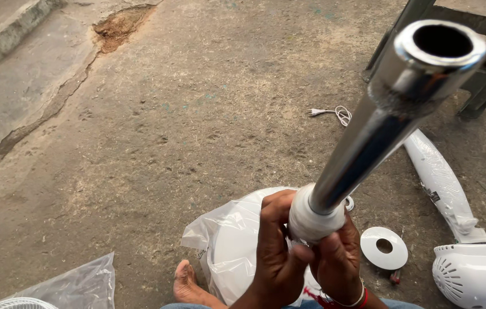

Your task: The person assembles a stand fan by fitting a pole into the base, sliding a plastic cover over the connection, and then using a screwdriver to tighten components on the upper motor assembly.

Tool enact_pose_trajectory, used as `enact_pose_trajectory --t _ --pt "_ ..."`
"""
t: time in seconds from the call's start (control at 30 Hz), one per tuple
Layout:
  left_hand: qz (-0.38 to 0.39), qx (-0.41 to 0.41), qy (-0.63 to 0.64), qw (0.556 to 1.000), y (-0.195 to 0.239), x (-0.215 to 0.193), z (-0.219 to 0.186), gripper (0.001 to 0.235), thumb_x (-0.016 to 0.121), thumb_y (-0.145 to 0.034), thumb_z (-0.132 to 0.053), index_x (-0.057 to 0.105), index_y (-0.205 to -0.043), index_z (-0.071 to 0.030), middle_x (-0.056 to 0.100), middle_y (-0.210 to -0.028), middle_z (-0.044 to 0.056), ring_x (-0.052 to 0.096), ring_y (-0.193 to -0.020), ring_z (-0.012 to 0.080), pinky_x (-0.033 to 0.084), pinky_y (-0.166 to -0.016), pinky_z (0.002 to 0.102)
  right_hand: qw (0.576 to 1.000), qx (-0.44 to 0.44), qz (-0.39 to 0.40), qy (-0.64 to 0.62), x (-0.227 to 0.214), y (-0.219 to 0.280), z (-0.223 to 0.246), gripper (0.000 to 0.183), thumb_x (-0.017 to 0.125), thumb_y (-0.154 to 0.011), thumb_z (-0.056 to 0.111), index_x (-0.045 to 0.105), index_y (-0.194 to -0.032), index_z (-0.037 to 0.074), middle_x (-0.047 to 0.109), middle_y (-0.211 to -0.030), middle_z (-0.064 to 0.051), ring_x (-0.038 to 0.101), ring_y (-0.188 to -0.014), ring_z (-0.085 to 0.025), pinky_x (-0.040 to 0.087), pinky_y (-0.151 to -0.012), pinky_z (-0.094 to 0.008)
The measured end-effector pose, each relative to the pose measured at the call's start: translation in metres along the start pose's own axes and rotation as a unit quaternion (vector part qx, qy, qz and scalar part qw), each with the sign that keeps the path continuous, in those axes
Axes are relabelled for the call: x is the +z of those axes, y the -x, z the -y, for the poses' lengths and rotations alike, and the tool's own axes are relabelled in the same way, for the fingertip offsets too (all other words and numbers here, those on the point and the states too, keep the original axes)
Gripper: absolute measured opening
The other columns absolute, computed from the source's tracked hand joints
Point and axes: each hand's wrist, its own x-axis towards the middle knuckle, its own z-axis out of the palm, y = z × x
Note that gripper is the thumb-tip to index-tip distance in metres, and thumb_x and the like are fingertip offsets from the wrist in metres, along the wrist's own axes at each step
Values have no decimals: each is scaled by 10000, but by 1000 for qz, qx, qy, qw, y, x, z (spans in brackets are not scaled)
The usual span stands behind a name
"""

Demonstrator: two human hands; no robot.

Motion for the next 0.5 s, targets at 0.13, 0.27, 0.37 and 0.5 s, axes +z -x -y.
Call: enact_pose_trajectory --t 0.13,0.27,0.37,0.5 --pt "11 6 -23 1000 -1 -1 -4 680 479 -1105 -584 420 -1506 -39 461 -1406 125 519 -1331 210 469 -1139 383 1000 8 -13 24 4 -1 2 657 671 -1046 245 316 -1577 89 573 -1366 -150 620 -1193 -255 542 -1001 -455" --pt "-1 -31 58 998 -2 3 1 585 532 -1108 -513 375 -1422 -44 464 -1394 135 553 -1247 210 492 -1068 380 999 -10 4 33 13 -6 8 732 669 -1040 342 250 -1604 140 527 -1437 -132 575 -1274 -243 502 -1074 -451" --pt "0 -28 50 998 -2 1 1 550 483 -1130 -502 440 -1411 -31 484 -1387 131 592 -1199 196 527 -1036 365 1000 9 13 1 17 -11 14 719 580 -1071 511 344 -1580 61 553 -1405 -149 594 -1275 -264 506 -1081 -449" --pt "12 -41 5 999 -7 -5 -3 578 409 -1122 -526 500 -1402 -29 495 -1329 112 597 -1176 177 538 -1004 346 999 39 2 30 16 -12 18 716 559 -1082 546 427 -1542 12 592 -1344 -156 607 -1234 -267 516 -1057 -445"
